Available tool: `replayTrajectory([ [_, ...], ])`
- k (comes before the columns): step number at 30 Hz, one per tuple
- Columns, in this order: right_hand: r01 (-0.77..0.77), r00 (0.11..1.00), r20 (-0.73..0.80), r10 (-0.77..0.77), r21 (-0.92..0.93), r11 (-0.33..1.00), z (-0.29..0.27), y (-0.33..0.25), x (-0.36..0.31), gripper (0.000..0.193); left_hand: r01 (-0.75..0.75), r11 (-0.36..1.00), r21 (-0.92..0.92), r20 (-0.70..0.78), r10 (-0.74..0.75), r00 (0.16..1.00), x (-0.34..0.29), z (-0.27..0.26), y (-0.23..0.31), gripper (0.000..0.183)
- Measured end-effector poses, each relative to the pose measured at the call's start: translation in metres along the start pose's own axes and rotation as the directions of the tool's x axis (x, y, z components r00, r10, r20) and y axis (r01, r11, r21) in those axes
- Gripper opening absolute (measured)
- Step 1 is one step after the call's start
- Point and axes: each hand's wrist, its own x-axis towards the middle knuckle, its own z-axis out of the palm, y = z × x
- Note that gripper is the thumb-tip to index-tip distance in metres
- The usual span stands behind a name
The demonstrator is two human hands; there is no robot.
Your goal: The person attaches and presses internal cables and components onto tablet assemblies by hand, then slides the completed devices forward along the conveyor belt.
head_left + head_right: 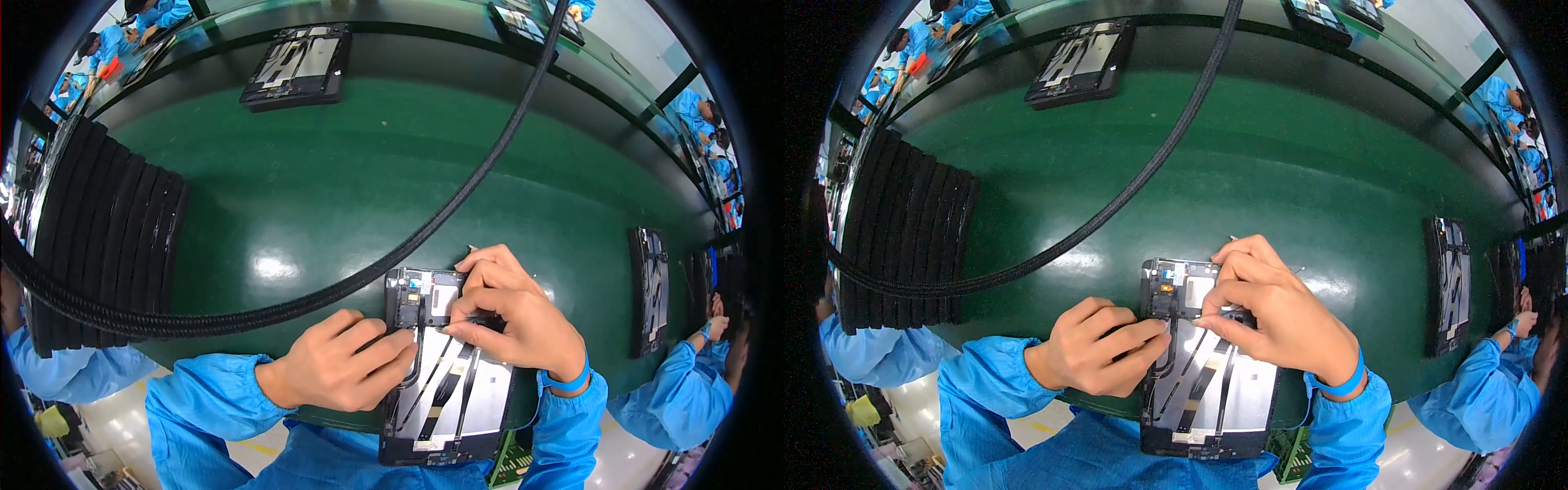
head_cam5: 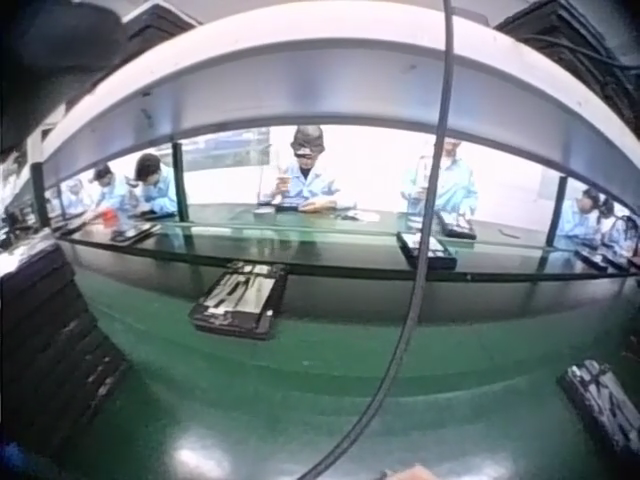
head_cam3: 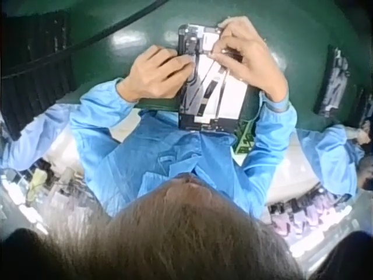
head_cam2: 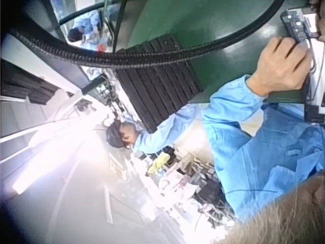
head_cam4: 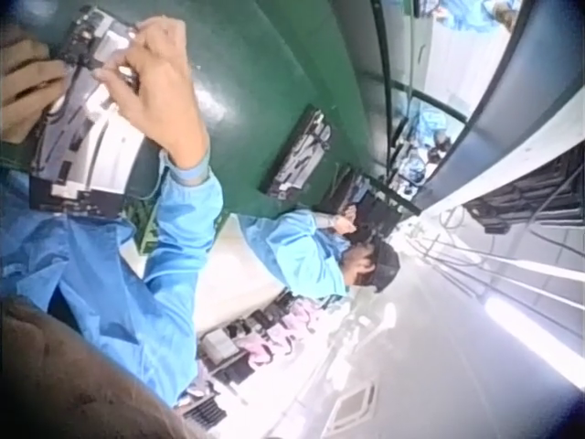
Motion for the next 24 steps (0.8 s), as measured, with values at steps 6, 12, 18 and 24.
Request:
replayTrajectory([
  [6, -0.04, 0.999, 0.016, 0.041, -0.056, 0.998, 0.007, -0.008, -0.006, 0.018, 0.068, 0.997, -0.044, -0.005, -0.068, 0.998, 0.007, -0.005, 0.006, 0.042],
  [12, 0.022, 1.0, 0.011, -0.021, -0.105, 0.994, 0.012, -0.006, -0.005, 0.021, 0.128, 0.979, -0.159, 0.055, -0.121, 0.991, 0.007, -0.006, 0.004, 0.035],
  [18, 0.043, 0.999, -0.012, -0.046, -0.175, 0.984, 0.014, -0.014, -0.007, 0.022, 0.17, 0.974, -0.15, 0.09, -0.158, 0.983, 0.012, -0.007, 0.019, 0.036],
  [24, -0.008, 0.999, -0.047, -0.01, -0.368, 0.93, 0.004, -0.023, -0.014, 0.023, 0.096, 0.994, -0.052, 0.17, -0.086, 0.982, 0.01, -0.006, 0.018, 0.033],
])
